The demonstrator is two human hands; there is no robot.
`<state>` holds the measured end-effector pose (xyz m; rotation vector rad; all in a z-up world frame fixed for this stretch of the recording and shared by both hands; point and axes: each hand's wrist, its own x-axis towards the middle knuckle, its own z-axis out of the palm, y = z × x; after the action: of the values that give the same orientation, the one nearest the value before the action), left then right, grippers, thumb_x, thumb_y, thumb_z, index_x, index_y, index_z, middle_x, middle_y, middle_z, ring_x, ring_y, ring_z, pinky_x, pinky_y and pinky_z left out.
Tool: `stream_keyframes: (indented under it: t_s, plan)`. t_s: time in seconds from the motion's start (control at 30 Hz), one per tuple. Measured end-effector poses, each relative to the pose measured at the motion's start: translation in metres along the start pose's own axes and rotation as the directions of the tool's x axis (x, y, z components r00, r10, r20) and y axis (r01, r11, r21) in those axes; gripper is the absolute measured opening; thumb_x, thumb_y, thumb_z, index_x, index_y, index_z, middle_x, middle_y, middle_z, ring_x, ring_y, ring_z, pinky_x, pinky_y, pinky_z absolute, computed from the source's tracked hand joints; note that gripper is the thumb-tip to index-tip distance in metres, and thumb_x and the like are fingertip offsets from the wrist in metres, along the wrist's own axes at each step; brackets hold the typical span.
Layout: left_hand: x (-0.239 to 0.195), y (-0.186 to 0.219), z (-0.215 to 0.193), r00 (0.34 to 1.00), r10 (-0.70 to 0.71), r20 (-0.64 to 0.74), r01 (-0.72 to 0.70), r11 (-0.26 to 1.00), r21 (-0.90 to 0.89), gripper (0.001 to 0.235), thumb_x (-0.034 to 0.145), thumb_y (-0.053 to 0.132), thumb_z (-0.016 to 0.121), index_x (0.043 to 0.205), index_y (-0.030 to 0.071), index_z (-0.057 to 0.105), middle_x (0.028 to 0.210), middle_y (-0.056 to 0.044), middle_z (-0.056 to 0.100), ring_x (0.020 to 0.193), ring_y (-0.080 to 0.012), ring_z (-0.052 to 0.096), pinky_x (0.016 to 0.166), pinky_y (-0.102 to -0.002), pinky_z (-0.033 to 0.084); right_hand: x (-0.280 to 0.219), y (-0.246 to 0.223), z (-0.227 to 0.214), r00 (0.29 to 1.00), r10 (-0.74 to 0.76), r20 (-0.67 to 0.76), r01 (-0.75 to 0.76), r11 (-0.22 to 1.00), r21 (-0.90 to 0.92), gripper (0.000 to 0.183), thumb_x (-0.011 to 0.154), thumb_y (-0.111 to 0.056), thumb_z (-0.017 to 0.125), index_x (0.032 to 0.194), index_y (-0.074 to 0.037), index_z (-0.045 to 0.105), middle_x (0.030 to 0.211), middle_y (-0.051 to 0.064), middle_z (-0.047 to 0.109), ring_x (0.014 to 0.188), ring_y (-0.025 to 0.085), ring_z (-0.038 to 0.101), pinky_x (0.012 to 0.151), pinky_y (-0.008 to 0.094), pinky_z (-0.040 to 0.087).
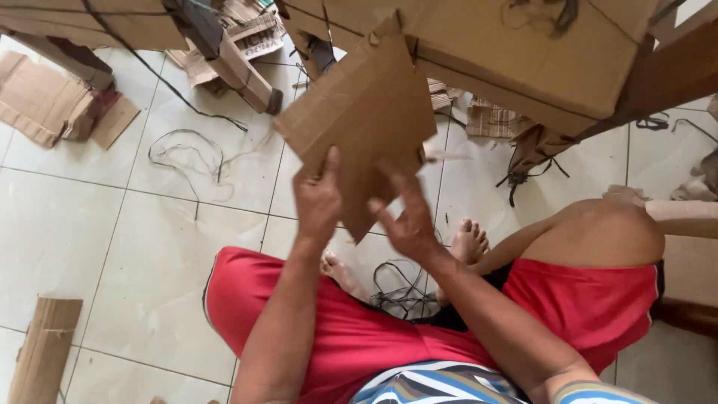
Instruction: The person ties wire around a large cardboard structure, then picks up a smaller cardboard piece from the floor and attaches it to the structure using wire. The person sits on the floor to continue securing the cardboard pieces with wire.
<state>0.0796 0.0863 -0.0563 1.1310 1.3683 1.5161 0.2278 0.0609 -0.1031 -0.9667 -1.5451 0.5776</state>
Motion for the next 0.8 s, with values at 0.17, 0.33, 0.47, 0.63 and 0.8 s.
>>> stream_keyframes:
  t_s: [0.17,0.33,0.47,0.63,0.8]
  plan:
    - [0.025,0.011,-0.03,0.988,-0.082,0.13,0.094,0.992,-0.085,0.016,0.104,0.015,0.065,0.115,0.009,0.075,0.094,-0.011,0.078,0.082,-0.0158,0.075,0.082,-0.036,0.065,0.045,0.031,-0.044,0.94,0.339,-0.034,-0.34,0.94,-0.038,0.071,0.106,-0.018,0.061,0.162,-0.003,0.02,0.162,0.028,0.022,0.147,0.058,0.025,0.123,0.068,0.02]
    - [0.03,0.012,-0.018,0.958,-0.26,0.12,0.282,0.932,-0.23,0.02,0.1,0.021,0.069,0.111,0.007,0.077,0.094,-0.018,0.077,0.084,-0.0312,0.079,0.081,-0.048,0.065,0.068,0.019,-0.054,0.734,0.627,0.261,-0.645,0.764,-0.021,0.067,0.103,-0.052,0.051,0.158,-0.016,0.038,0.15,0.023,0.052,0.139,0.043,0.049,0.118,0.057,0.035]
    - [0.036,0.011,-0.016,0.954,-0.299,0.036,0.299,0.929,-0.216,0.019,0.098,0.022,0.073,0.106,0.005,0.077,0.09,-0.015,0.077,0.08,-0.0263,0.078,0.077,-0.043,0.066,0.039,0.087,-0.039,0.734,0.662,0.153,-0.674,0.738,0.039,0.046,0.108,-0.055,0.047,0.121,-0.015,0.065,0.101,0.009,0.067,0.095,0.025,0.066,0.091,0.045,0.049]
    - [0.043,-0.016,-0.015,0.921,-0.353,-0.165,0.331,0.932,-0.148,0.031,0.099,0.032,0.074,0.111,0.004,0.07,0.089,-0.013,0.073,0.076,-0.0226,0.075,0.07,-0.04,0.065,0.03,0.087,-0.035,0.808,0.582,-0.086,-0.563,0.808,0.175,0.026,0.109,-0.032,0.054,0.087,-0.017,0.056,0.067,-0.006,0.045,0.066,0.009,0.045,0.068,0.025,0.039]
    - [0.025,-0.065,-0.011,0.953,-0.216,-0.213,0.243,0.964,0.109,0.036,0.107,0.045,0.058,0.101,0.011,0.067,0.086,-0.009,0.067,0.08,-0.0197,0.066,0.072,-0.037,0.056,0.046,0.054,-0.051,0.816,0.473,-0.333,-0.468,0.878,0.1,0.027,0.108,-0.031,0.051,0.086,-0.015,0.053,0.071,-0.004,0.044,0.072,0.011,0.044,0.073,0.03,0.041]
